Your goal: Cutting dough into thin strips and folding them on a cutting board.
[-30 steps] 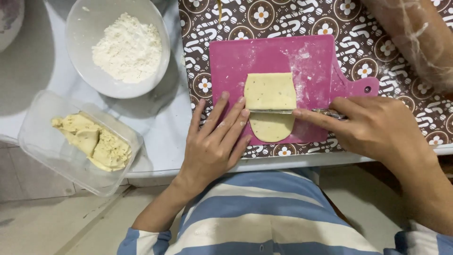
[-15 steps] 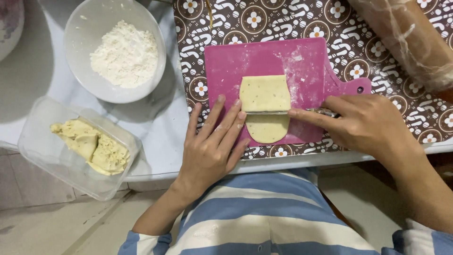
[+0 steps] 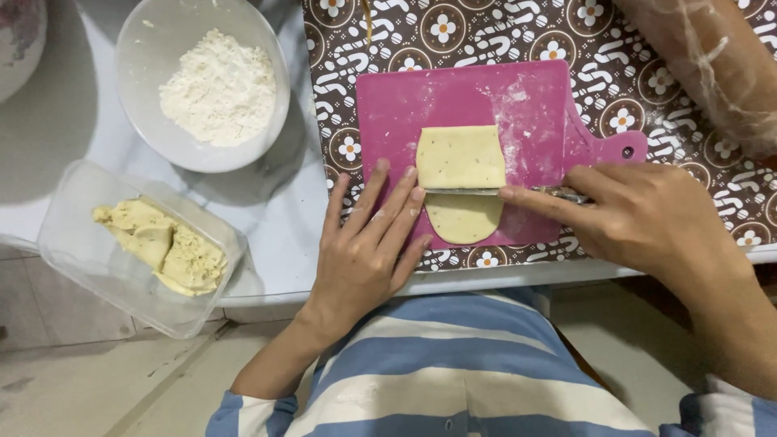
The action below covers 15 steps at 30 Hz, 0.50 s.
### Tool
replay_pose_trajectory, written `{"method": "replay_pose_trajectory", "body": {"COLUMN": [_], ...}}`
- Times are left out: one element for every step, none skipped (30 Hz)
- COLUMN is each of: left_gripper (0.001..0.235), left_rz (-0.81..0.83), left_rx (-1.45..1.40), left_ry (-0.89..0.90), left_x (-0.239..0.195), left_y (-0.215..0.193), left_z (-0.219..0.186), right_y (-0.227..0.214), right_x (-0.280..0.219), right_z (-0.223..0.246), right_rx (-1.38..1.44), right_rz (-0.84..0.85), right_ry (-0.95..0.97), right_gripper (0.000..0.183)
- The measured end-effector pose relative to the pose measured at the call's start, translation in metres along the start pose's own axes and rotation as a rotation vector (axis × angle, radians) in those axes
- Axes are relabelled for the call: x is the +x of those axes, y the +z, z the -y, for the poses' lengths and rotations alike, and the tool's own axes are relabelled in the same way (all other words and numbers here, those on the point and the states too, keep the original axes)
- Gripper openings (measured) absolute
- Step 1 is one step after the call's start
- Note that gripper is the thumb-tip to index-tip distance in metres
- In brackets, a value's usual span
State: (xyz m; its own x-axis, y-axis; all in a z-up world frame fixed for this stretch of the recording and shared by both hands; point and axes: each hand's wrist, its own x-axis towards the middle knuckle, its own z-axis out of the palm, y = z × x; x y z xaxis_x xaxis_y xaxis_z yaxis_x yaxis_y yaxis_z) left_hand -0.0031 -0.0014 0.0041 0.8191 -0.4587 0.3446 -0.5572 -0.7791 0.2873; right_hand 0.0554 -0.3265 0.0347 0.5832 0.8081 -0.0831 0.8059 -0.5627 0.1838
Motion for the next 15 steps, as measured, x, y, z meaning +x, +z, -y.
{"method": "replay_pose_trajectory", "body": {"left_gripper": [0.042, 0.042, 0.043, 0.043, 0.043, 0.044, 0.044, 0.044, 0.045, 0.045, 0.047, 0.049, 0.049, 0.037, 0.025], "left_rz": [0.003, 0.007, 0.01, 0.011, 0.011, 0.01, 0.01, -0.001, -0.012, -0.01, -0.003, 0.001, 0.0, -0.117, -0.233], "left_rx": [0.0, 0.004, 0.009, 0.007, 0.009, 0.012, 0.01, 0.01, 0.011, 0.012, 0.063, 0.113, 0.113, 0.107, 0.101], "left_ry": [0.002, -0.002, -0.006, -0.008, -0.004, -0.001, -0.004, 0.002, 0.009, 0.01, 0.014, 0.021, 0.027, 0.071, 0.116], "left_x": [0.0, -0.001, -0.001, -0.001, -0.001, -0.001, 0.0, 0.001, 0.002, 0.001, 0.0, 0.001, 0.002, 0.002, 0.002], "left_y": [0.0, -0.001, -0.001, 0.0, 0.0, 0.001, -0.001, -0.002, -0.003, -0.004, -0.006, -0.006, -0.004, -0.001, 0.002], "left_z": [0.0, 0.0, 0.0, 0.0, 0.001, 0.001, 0.0, -0.001, -0.002, -0.004, -0.006, -0.007, -0.008, -0.01, -0.012], "right_y": [-0.004, -0.008, -0.012, -0.001, 0.009, 0.02, 0.022, 0.025, 0.027, 0.025, 0.023, 0.02, 0.02, 0.021, 0.022], "right_x": [0.0, 0.0, 0.001, -0.001, -0.003, -0.005, -0.006, -0.006, -0.007, -0.006, -0.006, -0.006, -0.009, -0.011, -0.014], "right_z": [0.002, 0.003, 0.004, 0.001, -0.002, -0.005, -0.004, -0.004, -0.004, -0.004, -0.004, -0.006, -0.009, -0.013, -0.016], "right_rx": [0.003, -0.052, -0.107, -0.106, -0.025, 0.055, 0.055, 0.065, 0.076, 0.078, 0.052, 0.022, 0.021, 0.04, 0.059], "right_rz": [0.0, -0.003, -0.006, -0.003, 0.003, 0.01, 0.012, -0.019, -0.05, -0.051, -0.053, -0.055, -0.055, -0.101, -0.146], "right_ry": [0.003, 0.007, 0.01, 0.009, 0.006, 0.003, 0.0, -0.015, -0.03, -0.029, -0.039, -0.046, -0.041, -0.051, -0.061], "right_gripper": [0.081, 0.088, 0.095, 0.095, 0.084, 0.075, 0.075, 0.075, 0.075, 0.075, 0.078, 0.081, 0.081, 0.076, 0.071]}}
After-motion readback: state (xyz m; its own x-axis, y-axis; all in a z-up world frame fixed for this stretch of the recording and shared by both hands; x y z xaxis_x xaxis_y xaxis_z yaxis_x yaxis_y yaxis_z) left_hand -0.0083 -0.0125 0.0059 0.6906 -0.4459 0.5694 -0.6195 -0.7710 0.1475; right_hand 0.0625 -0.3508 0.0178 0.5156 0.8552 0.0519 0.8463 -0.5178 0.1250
